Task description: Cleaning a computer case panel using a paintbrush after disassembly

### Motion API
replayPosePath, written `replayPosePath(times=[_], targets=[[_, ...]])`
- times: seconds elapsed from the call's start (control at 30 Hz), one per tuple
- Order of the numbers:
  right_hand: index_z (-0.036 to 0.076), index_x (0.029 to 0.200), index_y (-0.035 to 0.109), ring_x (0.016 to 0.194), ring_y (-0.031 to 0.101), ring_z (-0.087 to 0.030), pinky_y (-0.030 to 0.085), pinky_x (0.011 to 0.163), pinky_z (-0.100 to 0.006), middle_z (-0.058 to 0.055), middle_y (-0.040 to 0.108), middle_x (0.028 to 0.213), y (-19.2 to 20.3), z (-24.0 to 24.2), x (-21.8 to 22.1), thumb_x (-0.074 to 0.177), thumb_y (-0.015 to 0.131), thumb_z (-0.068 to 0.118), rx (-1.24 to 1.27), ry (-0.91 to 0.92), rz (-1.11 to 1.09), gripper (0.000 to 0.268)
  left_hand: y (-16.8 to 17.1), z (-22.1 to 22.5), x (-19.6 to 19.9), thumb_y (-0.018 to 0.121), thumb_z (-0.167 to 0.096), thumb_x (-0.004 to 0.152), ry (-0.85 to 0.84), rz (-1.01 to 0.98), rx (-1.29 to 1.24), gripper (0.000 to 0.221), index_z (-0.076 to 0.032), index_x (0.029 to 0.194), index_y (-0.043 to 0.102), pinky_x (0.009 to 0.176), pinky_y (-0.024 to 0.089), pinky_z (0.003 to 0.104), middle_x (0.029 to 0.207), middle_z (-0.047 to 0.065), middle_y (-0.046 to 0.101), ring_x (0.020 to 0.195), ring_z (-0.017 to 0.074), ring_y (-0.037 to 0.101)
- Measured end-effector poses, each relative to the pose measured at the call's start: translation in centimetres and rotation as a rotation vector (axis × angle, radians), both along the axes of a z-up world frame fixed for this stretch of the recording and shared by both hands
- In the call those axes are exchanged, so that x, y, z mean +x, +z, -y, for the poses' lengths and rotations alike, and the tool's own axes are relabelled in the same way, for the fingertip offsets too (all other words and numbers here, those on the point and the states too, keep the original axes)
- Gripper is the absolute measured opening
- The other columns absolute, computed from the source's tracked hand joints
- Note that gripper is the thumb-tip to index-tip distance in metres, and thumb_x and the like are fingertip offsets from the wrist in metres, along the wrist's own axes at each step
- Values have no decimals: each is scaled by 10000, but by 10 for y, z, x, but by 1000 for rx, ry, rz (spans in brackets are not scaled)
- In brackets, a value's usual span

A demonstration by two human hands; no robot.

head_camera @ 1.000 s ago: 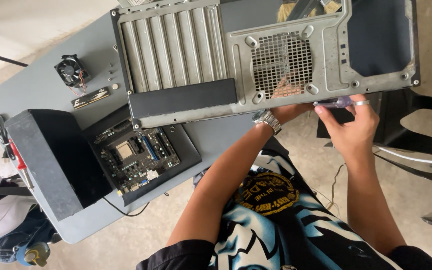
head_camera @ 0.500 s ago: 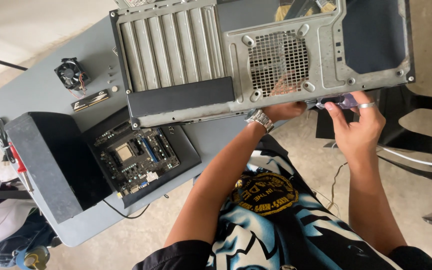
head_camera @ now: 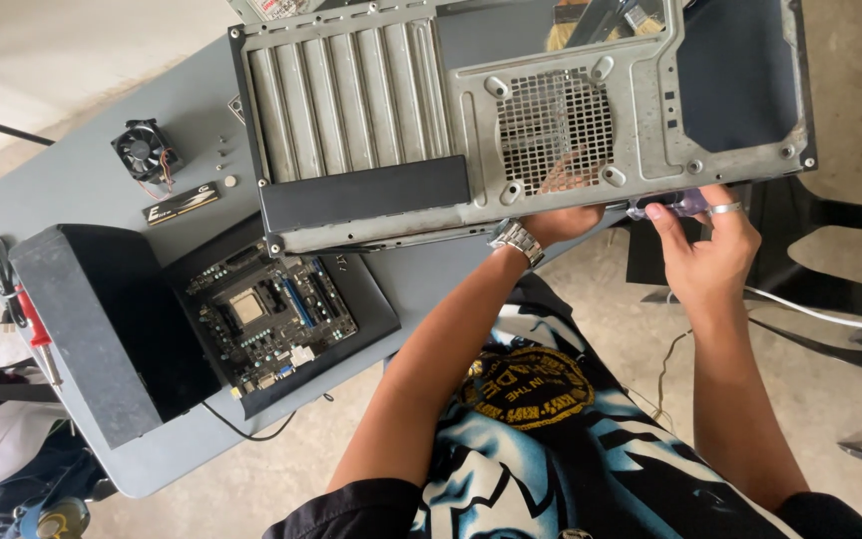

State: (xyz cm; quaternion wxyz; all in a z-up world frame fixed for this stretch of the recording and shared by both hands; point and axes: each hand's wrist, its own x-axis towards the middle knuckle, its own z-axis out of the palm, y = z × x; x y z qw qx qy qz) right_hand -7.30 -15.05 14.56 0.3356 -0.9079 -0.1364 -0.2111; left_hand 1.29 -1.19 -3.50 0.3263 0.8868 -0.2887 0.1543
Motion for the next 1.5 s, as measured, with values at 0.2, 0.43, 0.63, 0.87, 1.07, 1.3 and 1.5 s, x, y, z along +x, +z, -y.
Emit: replayPosePath(times=[0.2,0.43,0.63,0.87,1.07,1.3,1.5], targets=[[-99,1153,615,856,612,-307,513,796,-403,-194,643,944,7,1,-3,966,808,142,-15,2,18,361,-9,3,-1,418,-256,892,33,30,9,341,-220,1178,601,1172,245,484,1164,-7,690,1152,182,606],[-116,1192,614,885,623,-302,516,819,-390,-218,656,985,18,-3,-5,964,808,70,20,25,18,352,-19,7,2,436,-280,868,48,-11,25,321,-277,1100,658,1156,235,492,1105,-33,717,1050,168,665],[-122,1215,553,976,618,-291,506,874,-361,-249,645,1112,60,-21,-23,980,745,-49,147,98,-32,312,40,-20,-26,285,-254,971,-51,-144,129,383,-185,1251,536,1193,216,457,1263,2,624,1228,189,523],[-79,1336,443,1069,628,-356,511,994,-379,-356,584,1164,59,-50,-43,973,673,-66,474,167,-262,430,95,-135,-153,385,-307,978,155,-474,-508,384,-77,1226,567,1004,383,398,1192,126,605,1119,297,570],[-65,1261,471,999,654,-350,569,945,-409,-310,606,1093,34,-115,-40,876,672,-70,553,424,-461,434,22,-186,-218,232,-514,935,510,-1006,-888,659,-40,1232,581,847,396,342,1113,141,642,932,250,557],[-31,1229,480,989,666,-351,553,967,-413,-302,626,1066,23,-179,-36,881,677,-7,463,746,-475,401,-7,-214,-251,397,-357,1013,382,-1214,-1621,490,43,1178,626,587,433,243,865,80,635,649,141,555],[-134,1110,581,889,695,-334,557,758,-378,-266,686,968,10,-202,-29,778,807,-19,354,856,-198,418,-68,-212,-262,564,-128,971,810,-924,-1597,249,51,1113,663,509,575,281,774,152,638,608,207,652]])
